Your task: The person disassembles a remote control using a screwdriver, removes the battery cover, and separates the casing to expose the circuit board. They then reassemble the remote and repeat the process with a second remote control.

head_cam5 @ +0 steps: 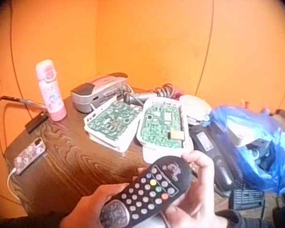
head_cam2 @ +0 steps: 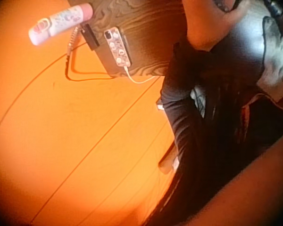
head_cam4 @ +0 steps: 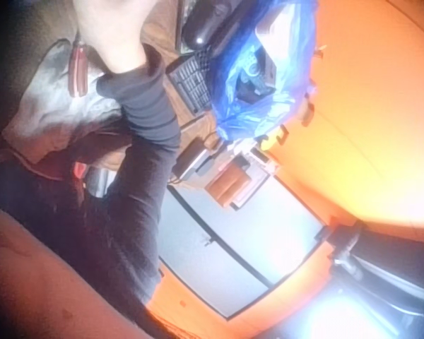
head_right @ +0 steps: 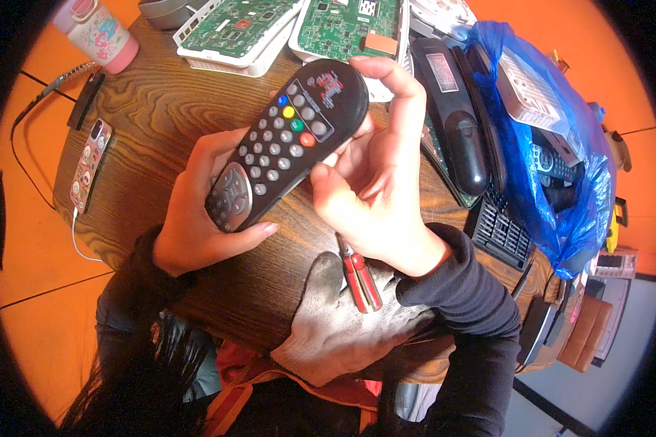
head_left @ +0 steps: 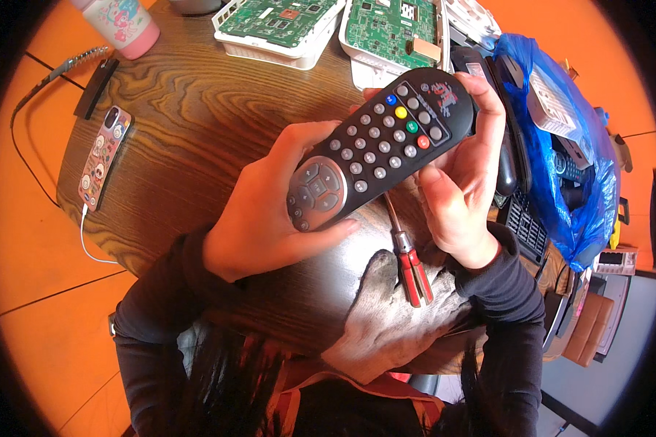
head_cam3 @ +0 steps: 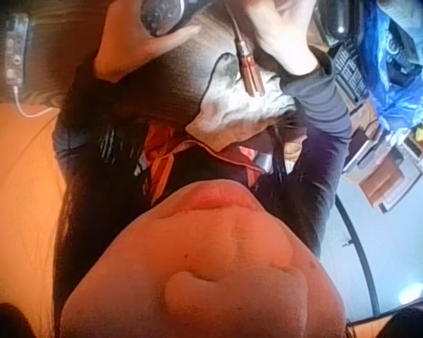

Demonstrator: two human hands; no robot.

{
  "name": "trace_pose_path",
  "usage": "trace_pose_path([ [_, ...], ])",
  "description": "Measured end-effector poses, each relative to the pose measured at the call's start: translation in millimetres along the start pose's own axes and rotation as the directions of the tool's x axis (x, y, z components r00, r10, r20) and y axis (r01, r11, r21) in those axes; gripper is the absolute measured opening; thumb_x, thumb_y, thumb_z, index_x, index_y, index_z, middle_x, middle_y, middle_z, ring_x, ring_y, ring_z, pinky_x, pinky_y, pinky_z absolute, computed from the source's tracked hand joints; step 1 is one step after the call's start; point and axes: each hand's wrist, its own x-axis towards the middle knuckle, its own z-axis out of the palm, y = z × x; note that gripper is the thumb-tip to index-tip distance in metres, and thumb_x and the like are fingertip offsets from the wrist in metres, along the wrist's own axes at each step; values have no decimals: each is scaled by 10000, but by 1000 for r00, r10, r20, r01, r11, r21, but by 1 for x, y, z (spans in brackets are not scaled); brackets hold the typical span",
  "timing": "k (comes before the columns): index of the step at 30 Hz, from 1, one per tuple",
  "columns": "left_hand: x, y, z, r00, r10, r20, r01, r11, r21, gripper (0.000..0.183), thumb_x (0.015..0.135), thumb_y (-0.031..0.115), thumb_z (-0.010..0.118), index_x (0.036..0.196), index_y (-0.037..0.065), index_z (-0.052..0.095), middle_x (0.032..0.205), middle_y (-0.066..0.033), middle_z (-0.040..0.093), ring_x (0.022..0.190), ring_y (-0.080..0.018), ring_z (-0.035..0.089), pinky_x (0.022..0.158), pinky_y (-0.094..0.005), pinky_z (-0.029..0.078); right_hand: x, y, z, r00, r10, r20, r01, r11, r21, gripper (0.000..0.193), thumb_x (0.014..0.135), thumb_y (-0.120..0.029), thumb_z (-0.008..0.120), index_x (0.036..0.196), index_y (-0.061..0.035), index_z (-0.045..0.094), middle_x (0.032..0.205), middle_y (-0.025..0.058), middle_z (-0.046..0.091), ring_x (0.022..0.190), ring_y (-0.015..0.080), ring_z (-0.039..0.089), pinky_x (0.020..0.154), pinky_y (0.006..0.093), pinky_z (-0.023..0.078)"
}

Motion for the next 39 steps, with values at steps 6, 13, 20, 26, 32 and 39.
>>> trace_pose_path([
  [6, 0, -9, 0, 984, -110, 140, 137, 970, -201, 689, 660, 138, 748, 1198, 15, 336, 981, -122, 549, 914, -164, 538, 787, -294, 415, -1, -7, 1, 978, 145, -153, -170, 970, -171, 611, 714, 116, 466, 1233, -73, 205, 1003, 105, 534, 907, 144, 554, 784, 252, 463],
  [13, 0, -7, -3, 962, -159, 224, 214, 945, -248, 656, 669, 127, 741, 1175, 22, 336, 968, -101, 533, 891, -137, 517, 770, -288, 412, 0, -9, 0, 956, 220, -192, -246, 961, -123, 572, 695, 142, 434, 1196, -64, 249, 998, 119, 548, 868, 137, 555, 747, 248, 463],
  [20, 8, 10, -16, 825, -346, 446, 551, 663, -506, 577, 732, 173, 679, 1191, 41, 355, 819, -50, 520, 668, -83, 493, 598, -215, 394, 4, -8, -5, 966, 235, -109, -239, 971, -28, 519, 804, 42, 563, 1216, -63, 264, 1065, 146, 546, 1003, 205, 551, 899, 329, 437],
  [26, 4, 1, -34, 777, -118, 618, 628, 206, -751, 591, 846, 381, 499, 1266, -7, 351, 862, -121, 544, 540, -121, 510, 443, -193, 394, 16, -17, -18, 977, 199, -81, -208, 968, -141, 408, 788, -8, 632, 1151, -21, 446, 965, 90, 604, 881, 159, 601, 807, 288, 490],
  [32, 19, -15, -38, 948, -154, 277, 314, 571, -758, 568, 855, 295, 531, 1295, 0, 326, 1222, -208, 453, 1021, -259, 475, 853, -365, 389, 8, -7, -9, 857, 462, -226, -442, 887, 137, 291, 860, -139, 568, 1106, -1, 496, 1041, 138, 592, 905, 195, 616, 756, 349, 556],
  [39, 11, -20, -22, 990, -111, 90, 135, 520, -844, 552, 870, 252, 511, 1333, 55, 282, 1303, -187, 409, 1230, -274, 383, 1008, -440, 322, -6, 6, 7, 938, 313, -150, -347, 838, -421, 450, 803, -161, 647, 1129, 4, 384, 1068, 116, 503, 996, 194, 529, 842, 348, 478],
])
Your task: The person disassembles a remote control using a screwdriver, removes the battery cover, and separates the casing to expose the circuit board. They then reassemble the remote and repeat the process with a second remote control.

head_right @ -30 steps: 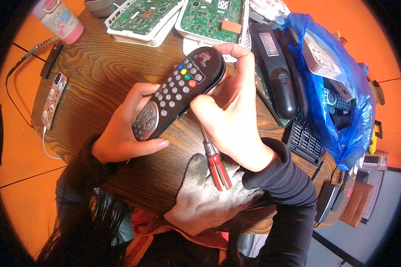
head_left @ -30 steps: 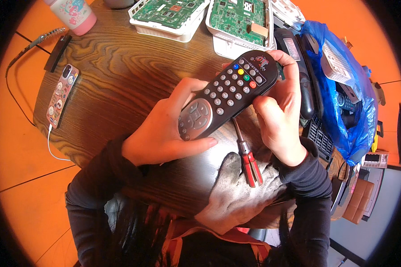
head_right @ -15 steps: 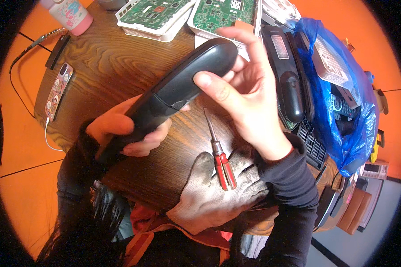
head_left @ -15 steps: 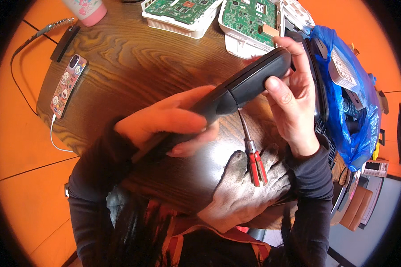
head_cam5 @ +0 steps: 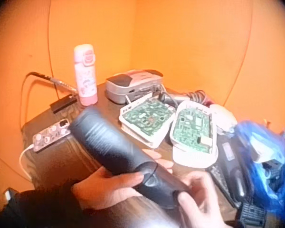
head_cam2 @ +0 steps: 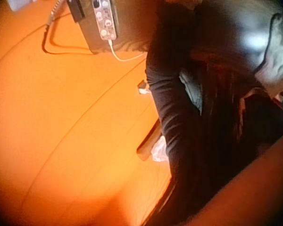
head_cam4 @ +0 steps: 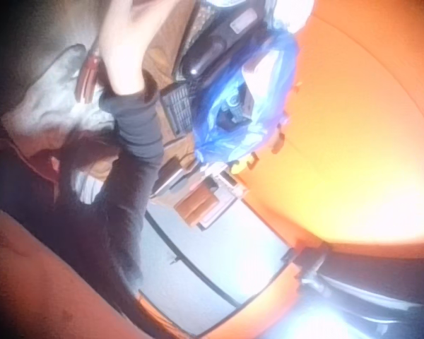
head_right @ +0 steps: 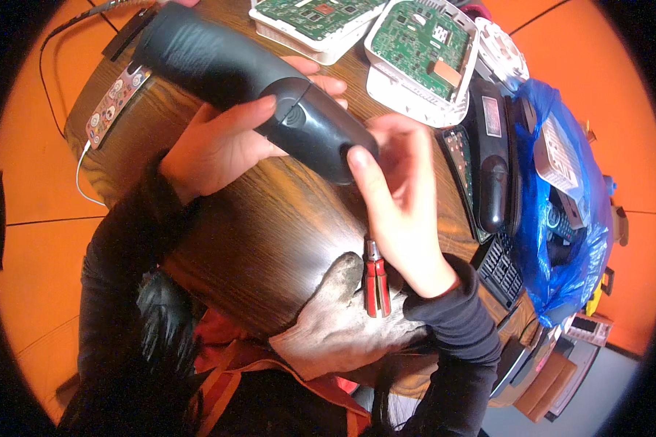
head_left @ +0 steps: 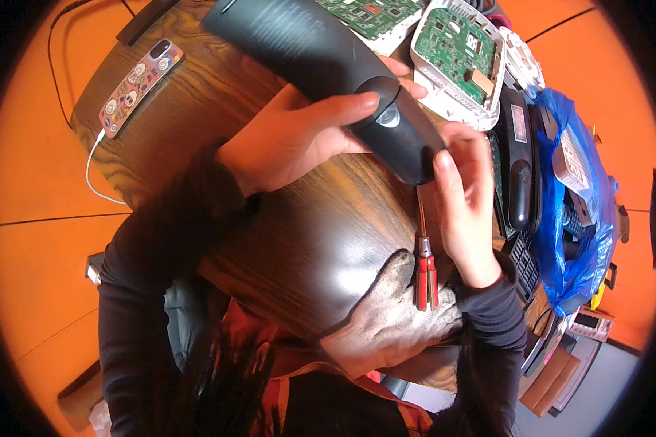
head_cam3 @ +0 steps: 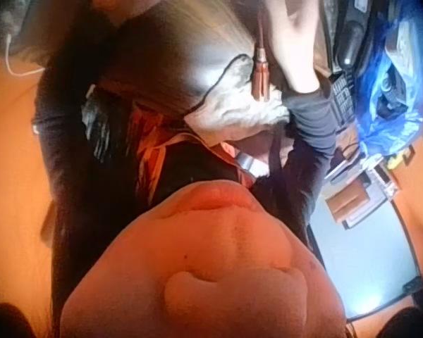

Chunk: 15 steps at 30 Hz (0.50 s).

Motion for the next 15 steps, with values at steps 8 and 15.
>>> trace_pose_path([
  [8, -1, 6, 3, 971, -182, -154, 177, 983, -42, 487, 872, 170, 492, 1308, 32, 323, 1179, -120, 499, 1116, -215, 484, 946, -389, 403, 0, -7, 1, 797, -363, 483, 604, 444, -662, 575, 678, -77, 692, 1205, 17, 484, 1259, 220, 448, 1167, 348, 450, 976, 413, 361],
  [15, 0, 6, 6, 985, -161, 56, 160, 987, 34, 645, 826, 37, 530, 1372, 50, 187, 1223, -103, 442, 1161, -215, 434, 949, -395, 398, -2, -9, -5, 781, -407, 473, 622, 447, -642, 563, 699, 16, 648, 1228, 37, 455, 1261, 251, 433, 1173, 348, 448, 980, 371, 360],
])
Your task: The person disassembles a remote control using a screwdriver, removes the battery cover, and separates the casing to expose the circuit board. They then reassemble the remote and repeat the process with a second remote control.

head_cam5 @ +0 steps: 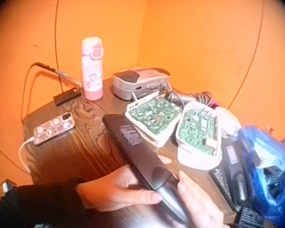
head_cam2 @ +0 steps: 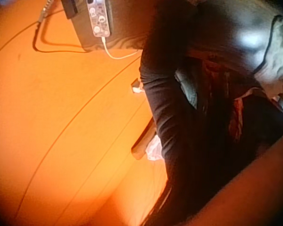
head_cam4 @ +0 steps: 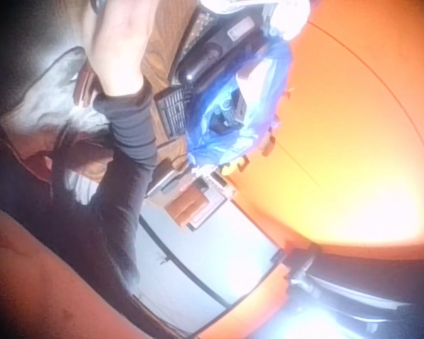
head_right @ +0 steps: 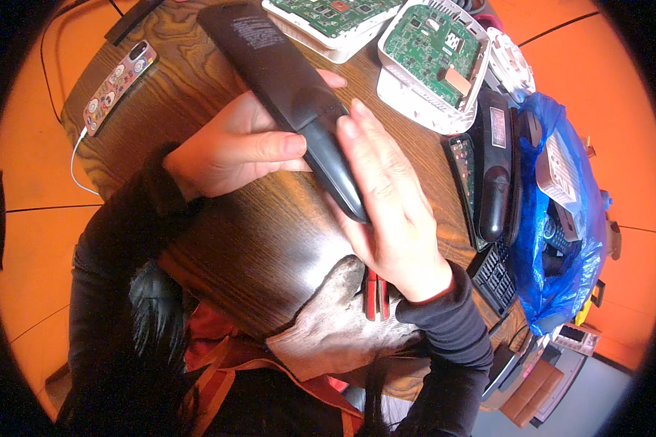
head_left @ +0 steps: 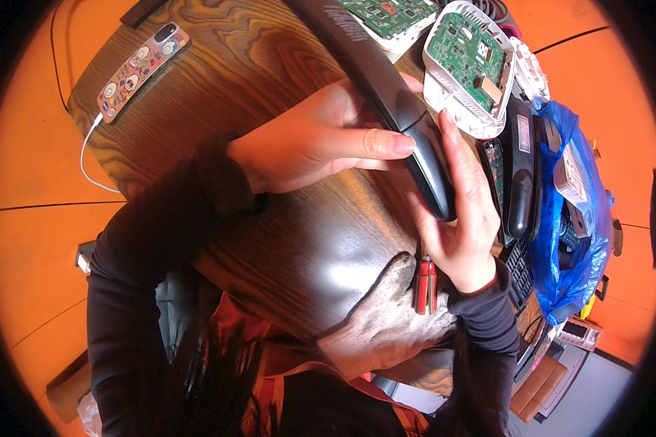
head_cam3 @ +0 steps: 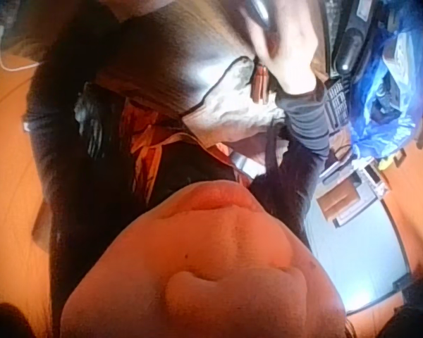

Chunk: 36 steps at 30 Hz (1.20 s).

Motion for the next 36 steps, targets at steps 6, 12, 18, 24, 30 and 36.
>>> trace_pose_path([
  [6, 1, -3, 0, 998, 58, -10, -57, 997, 50, 687, 823, 55, 557, 1384, 67, 161, 1173, -69, 461, 1141, -189, 448, 949, -373, 401, 0, 0, 2, 998, -44, 44, 44, 999, 14, 598, 672, 15, 674, 1228, 37, 456, 1287, 252, 407, 1200, 363, 415, 986, 394, 352],
  [12, 2, -6, -1, 995, 80, -67, -82, 997, -18, 712, 838, 133, 551, 1403, 108, 118, 1263, -104, 421, 1189, -219, 414, 993, -428, 352, 2, -1, -6, 997, -38, -71, 36, 999, -29, 463, 657, -24, 716, 1093, 35, 571, 1158, 225, 536, 1108, 343, 512, 932, 374, 415],
  [18, 2, -1, 0, 992, 128, -12, -129, 986, -109, 745, 811, 153, 554, 1405, 111, 106, 1353, -170, 345, 1256, -291, 344, 1022, -470, 293, 3, 5, -12, 981, 6, -194, 37, 976, 216, 459, 774, -204, 651, 1136, 54, 537, 1176, 232, 526, 1102, 328, 518, 935, 372, 400],
  [24, 2, 7, -4, 995, 92, 29, -87, 986, -142, 729, 814, 175, 559, 1398, 111, 127, 1356, -214, 322, 1249, -345, 343, 1007, -511, 300, -2, 14, -7, 812, 471, -346, -270, 827, 493, 305, 915, -91, 439, 1189, 24, 508, 1143, 134, 563, 1025, 175, 540, 893, 288, 419],
  [30, 3, 5, -5, 993, 114, -21, -115, 990, -80, 709, 860, 347, 538, 1391, 98, 139, 1344, -210, 337, 1240, -333, 358, 1003, -487, 319, -4, 24, 5, 913, 388, 124, -402, 908, 120, 344, 834, -74, 497, 1163, 26, 483, 1148, 200, 505, 1052, 310, 499, 924, 360, 381],
  [36, 5, 4, -4, 997, 57, -57, -64, 987, -149, 643, 902, 456, 396, 1357, 49, 194, 1336, -202, 351, 1238, -312, 367, 1018, -469, 311, -13, 24, 17, 939, 243, 244, -228, 970, -89, 445, 734, -62, 606, 1153, 9, 476, 1216, 207, 431, 1120, 365, 426, 969, 427, 305],
])
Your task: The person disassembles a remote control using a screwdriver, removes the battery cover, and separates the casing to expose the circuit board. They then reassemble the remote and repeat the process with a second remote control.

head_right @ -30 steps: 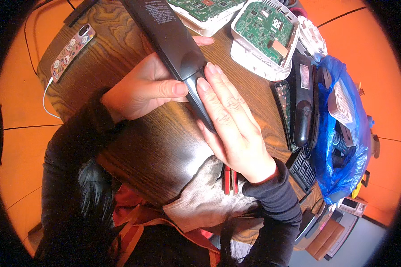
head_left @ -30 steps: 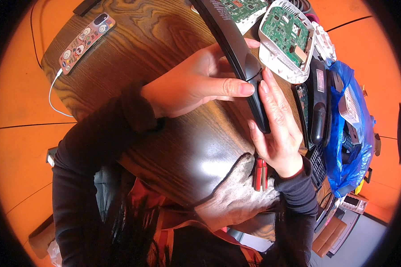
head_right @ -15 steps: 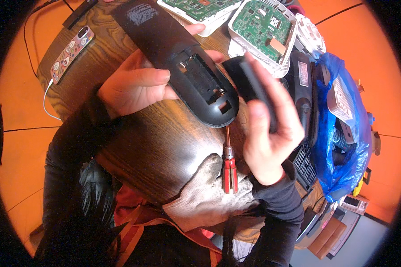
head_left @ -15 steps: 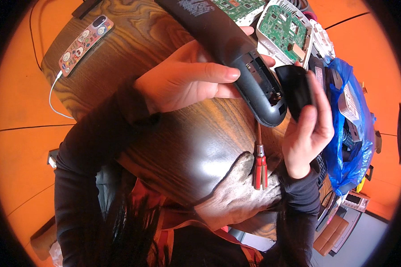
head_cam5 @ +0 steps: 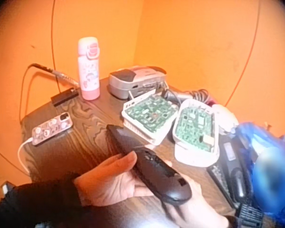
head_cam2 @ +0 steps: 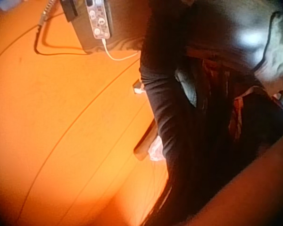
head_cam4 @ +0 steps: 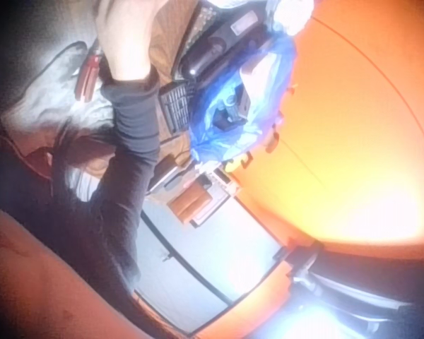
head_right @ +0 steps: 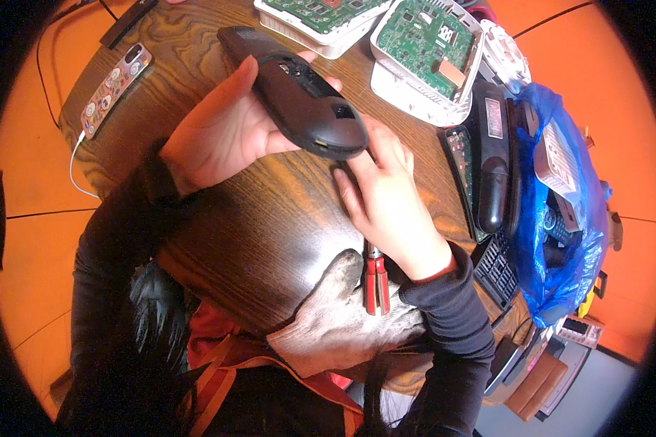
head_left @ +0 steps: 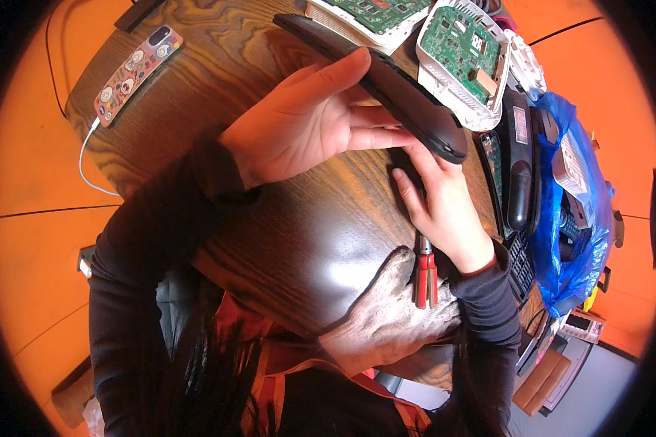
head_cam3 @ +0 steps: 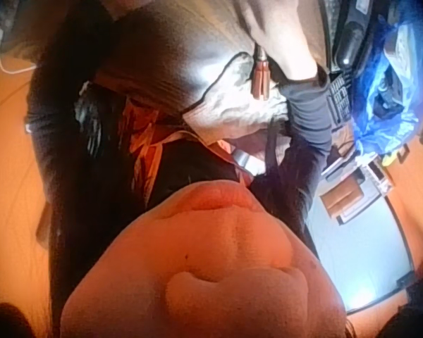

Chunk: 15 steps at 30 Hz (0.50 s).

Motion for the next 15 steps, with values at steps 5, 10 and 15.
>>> trace_pose_path([
  [5, 3, 2, -2, 996, 26, -82, -26, 1000, 4, 635, 905, 486, 342, 1330, 25, 242, 1332, -207, 354, 1238, -321, 363, 1020, -483, 309, 7, -22, -22, 999, -38, -4, 35, 959, -280, 517, 725, -167, 654, 1172, 8, 463, 1199, 213, 438, 1130, 364, 426, 940, 432, 353],
  [10, 6, 7, -7, 975, 87, -206, -93, 995, -20, 674, 891, 510, 352, 1329, 9, 248, 1338, -199, 346, 1232, -328, 367, 1034, -468, 301, -12, -50, -51, 728, 524, 442, -308, 826, -471, 372, 715, -158, 677, 1010, -8, 509, 742, 183, 595, 721, 358, 598, 637, 407, 472],
  [15, 4, 7, -6, 974, 167, -150, -158, 985, 70, 728, 865, 531, 386, 1342, 7, 219, 1346, -188, 336, 1248, -295, 349, 1047, -427, 290, -10, -39, -48, 862, 343, 372, -294, 938, -183, 335, 704, -42, 631, 1014, -10, 509, 704, 173, 594, 682, 335, 605, 610, 392, 464],
])
